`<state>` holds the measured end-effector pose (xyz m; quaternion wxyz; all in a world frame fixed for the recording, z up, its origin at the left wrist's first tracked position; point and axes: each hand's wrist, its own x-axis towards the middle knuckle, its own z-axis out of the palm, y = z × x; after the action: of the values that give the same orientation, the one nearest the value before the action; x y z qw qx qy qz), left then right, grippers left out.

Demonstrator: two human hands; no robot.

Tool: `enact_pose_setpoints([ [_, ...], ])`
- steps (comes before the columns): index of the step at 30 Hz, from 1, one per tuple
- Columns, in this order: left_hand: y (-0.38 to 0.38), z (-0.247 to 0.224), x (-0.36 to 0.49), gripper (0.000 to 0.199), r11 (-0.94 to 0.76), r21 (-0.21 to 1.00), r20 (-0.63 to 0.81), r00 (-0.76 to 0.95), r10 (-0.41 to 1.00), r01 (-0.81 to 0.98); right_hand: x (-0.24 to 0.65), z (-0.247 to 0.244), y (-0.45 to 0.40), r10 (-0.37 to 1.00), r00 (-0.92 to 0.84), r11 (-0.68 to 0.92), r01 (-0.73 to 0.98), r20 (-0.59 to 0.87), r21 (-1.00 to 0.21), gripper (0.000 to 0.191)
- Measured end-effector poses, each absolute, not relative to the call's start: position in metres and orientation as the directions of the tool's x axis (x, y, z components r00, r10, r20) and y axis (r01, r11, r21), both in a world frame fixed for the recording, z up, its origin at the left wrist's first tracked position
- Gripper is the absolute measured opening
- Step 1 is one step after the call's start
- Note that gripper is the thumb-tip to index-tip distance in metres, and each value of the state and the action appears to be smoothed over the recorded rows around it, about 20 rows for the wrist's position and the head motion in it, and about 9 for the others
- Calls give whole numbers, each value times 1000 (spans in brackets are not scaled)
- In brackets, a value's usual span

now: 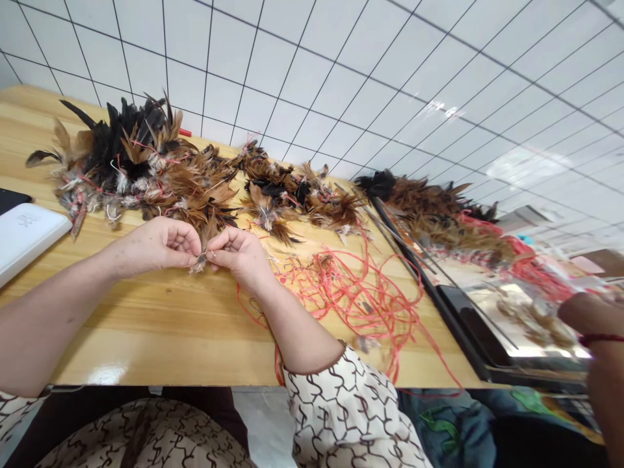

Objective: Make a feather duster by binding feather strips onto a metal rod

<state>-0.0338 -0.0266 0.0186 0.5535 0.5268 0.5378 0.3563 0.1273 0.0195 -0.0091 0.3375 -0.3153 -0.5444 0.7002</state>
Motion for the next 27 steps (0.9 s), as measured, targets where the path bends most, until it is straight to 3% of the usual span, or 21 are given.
enact_pose_setpoints([
  [11, -27, 10, -32, 3, 120, 943, -162, 115, 980, 312, 127, -11, 18, 820, -571, -113, -89, -42, -990, 21],
  [20, -29, 14, -29, 7, -7, 919, -20, 65, 998, 393, 126, -11, 22, 806, -579, -214, -91, -124, -973, 21],
  [27, -29, 6, -28, 10, -153, 880, 102, 137, 985, 449, 125, -9, 24, 791, -572, -330, -97, -219, -939, 21],
])
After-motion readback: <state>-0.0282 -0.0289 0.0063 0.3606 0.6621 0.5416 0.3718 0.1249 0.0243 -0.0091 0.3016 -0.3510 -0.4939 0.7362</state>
